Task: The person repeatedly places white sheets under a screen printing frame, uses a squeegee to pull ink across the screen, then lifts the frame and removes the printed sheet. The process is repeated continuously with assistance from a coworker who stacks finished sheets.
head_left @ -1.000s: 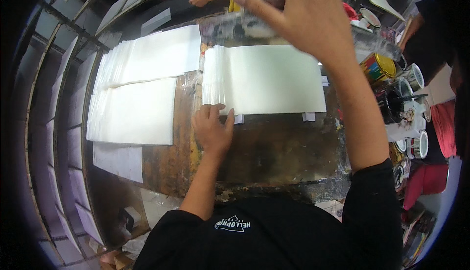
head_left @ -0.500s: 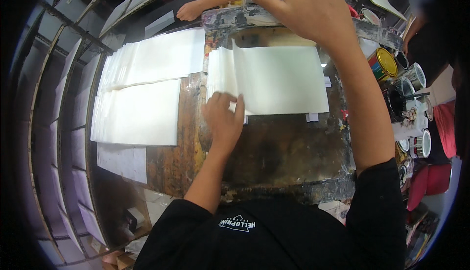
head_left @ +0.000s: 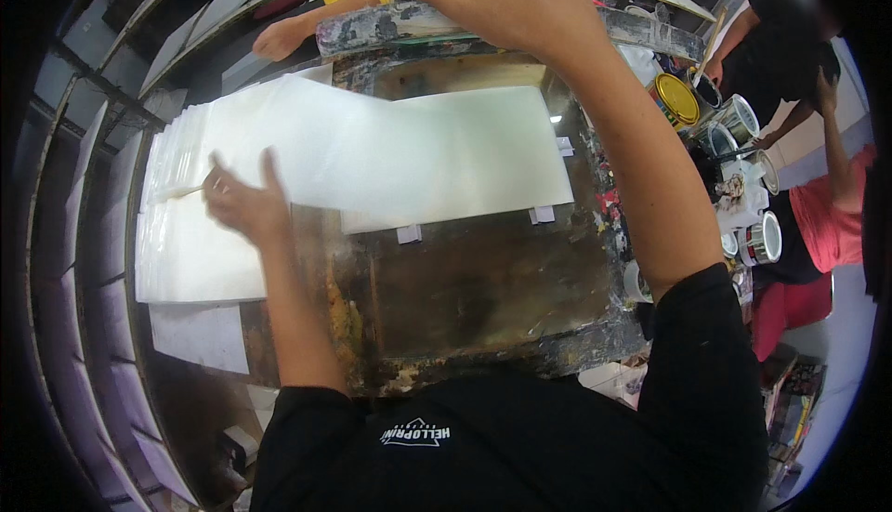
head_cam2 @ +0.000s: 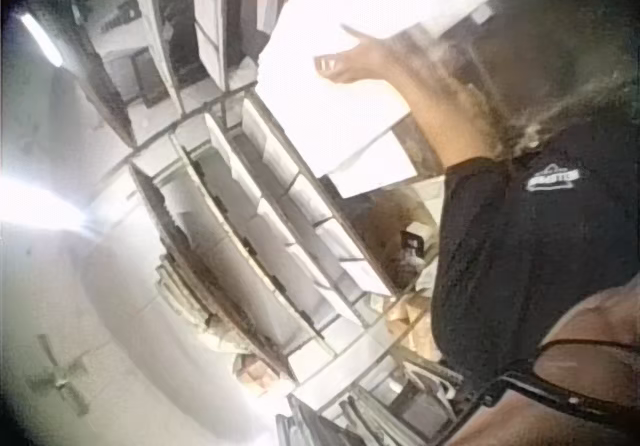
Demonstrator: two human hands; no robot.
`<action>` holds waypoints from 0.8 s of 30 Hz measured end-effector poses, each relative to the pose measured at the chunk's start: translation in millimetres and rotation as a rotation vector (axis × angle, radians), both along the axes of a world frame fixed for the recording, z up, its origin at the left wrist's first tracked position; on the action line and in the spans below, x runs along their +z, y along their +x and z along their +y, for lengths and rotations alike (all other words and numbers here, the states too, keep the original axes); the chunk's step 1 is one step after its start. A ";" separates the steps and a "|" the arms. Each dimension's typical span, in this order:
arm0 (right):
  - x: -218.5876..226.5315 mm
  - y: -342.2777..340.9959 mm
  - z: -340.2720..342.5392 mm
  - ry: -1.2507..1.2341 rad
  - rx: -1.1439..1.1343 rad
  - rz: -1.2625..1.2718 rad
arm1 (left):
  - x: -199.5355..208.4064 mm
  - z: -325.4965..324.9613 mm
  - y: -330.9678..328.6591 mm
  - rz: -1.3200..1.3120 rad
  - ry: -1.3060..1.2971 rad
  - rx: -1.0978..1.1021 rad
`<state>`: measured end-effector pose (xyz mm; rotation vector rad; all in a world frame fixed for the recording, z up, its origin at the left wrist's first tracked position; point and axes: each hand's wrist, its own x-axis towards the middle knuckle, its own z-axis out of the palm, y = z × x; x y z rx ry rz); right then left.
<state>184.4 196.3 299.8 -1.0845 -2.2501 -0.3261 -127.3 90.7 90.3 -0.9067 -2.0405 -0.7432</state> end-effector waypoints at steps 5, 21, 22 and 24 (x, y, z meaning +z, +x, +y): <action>7.2 -8.2 8.3 -0.003 -0.028 0.002 | -61.1 0.4 195.2 -0.240 -0.535 -1.152; 10.0 -4.1 22.0 0.008 0.009 0.026 | -110.5 6.8 263.9 -0.228 -0.712 -1.169; 11.0 -3.4 16.6 -0.008 0.004 0.026 | -111.2 7.1 263.8 -0.228 -0.708 -1.172; 9.4 -3.2 11.2 -0.015 0.007 0.030 | -112.4 5.9 265.2 -0.229 -0.710 -1.170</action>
